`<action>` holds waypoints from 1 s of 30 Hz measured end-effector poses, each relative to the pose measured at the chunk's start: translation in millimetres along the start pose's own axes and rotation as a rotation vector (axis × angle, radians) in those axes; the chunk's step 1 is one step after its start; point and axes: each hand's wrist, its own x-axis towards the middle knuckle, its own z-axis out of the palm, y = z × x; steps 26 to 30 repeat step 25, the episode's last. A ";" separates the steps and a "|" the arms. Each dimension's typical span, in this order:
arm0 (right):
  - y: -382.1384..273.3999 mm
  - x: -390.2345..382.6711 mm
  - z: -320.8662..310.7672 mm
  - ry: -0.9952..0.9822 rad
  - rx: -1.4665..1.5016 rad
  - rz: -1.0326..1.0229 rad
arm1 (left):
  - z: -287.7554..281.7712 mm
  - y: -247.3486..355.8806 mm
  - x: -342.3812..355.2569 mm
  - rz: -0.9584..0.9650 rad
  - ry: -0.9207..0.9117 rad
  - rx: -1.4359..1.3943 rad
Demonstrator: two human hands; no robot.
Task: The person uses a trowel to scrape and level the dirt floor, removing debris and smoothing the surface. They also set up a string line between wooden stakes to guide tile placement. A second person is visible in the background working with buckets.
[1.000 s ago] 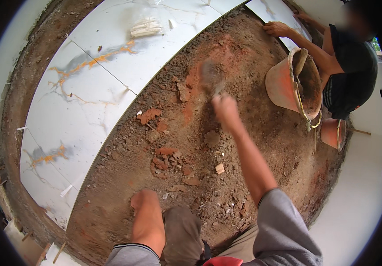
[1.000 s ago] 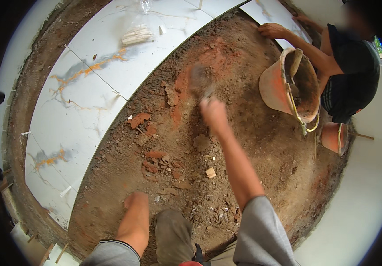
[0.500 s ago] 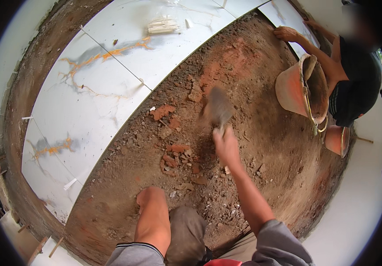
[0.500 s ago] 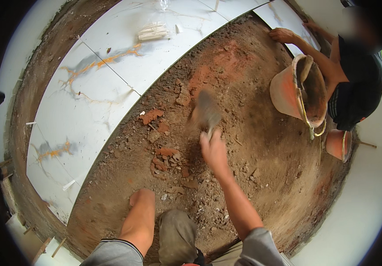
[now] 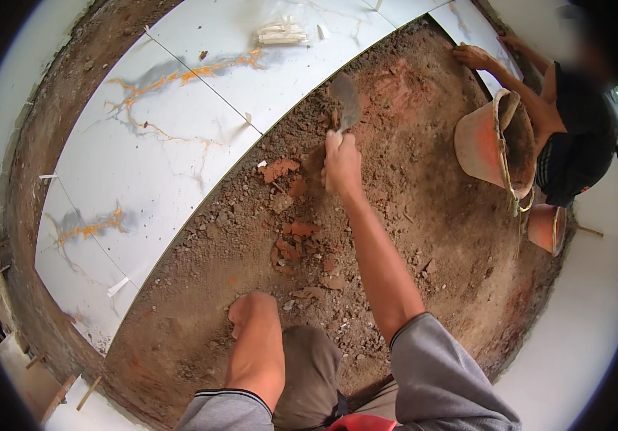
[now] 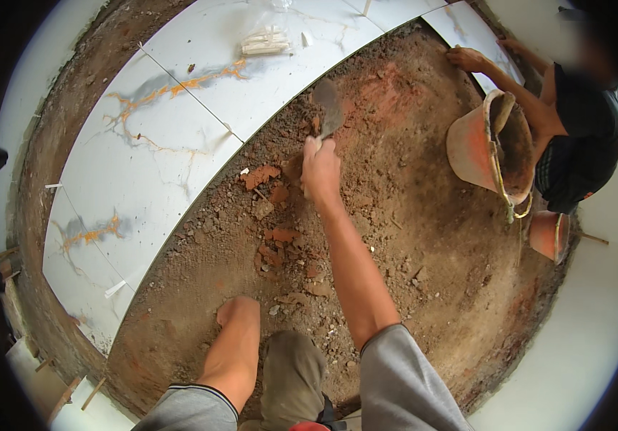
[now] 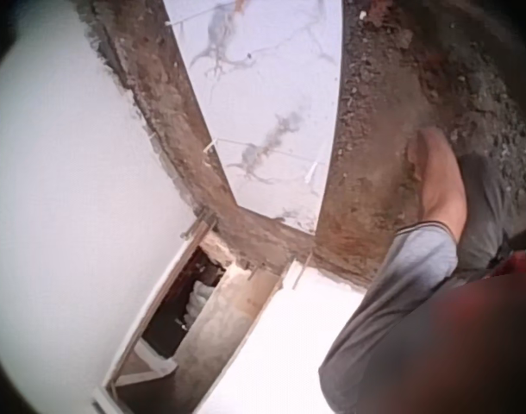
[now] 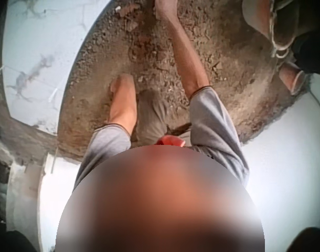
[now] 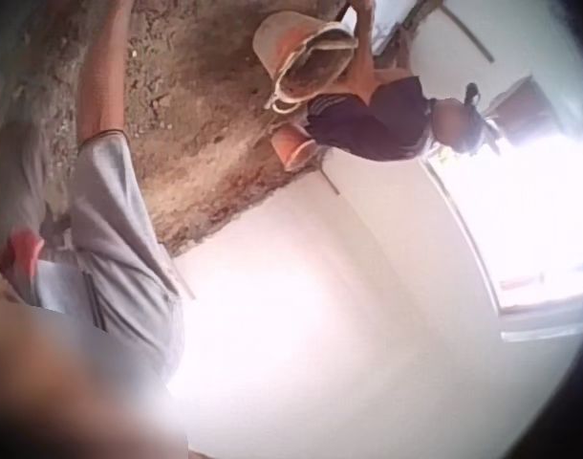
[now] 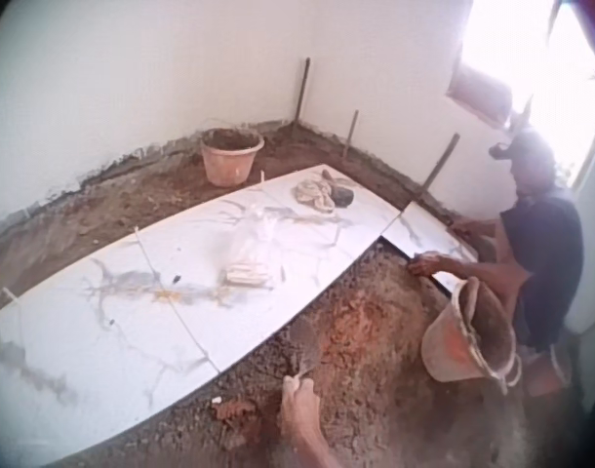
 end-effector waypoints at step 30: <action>43.5 -52.4 -70.8 -0.051 0.035 -0.019 | 13.5 10.7 45.3 -0.680 0.129 -0.984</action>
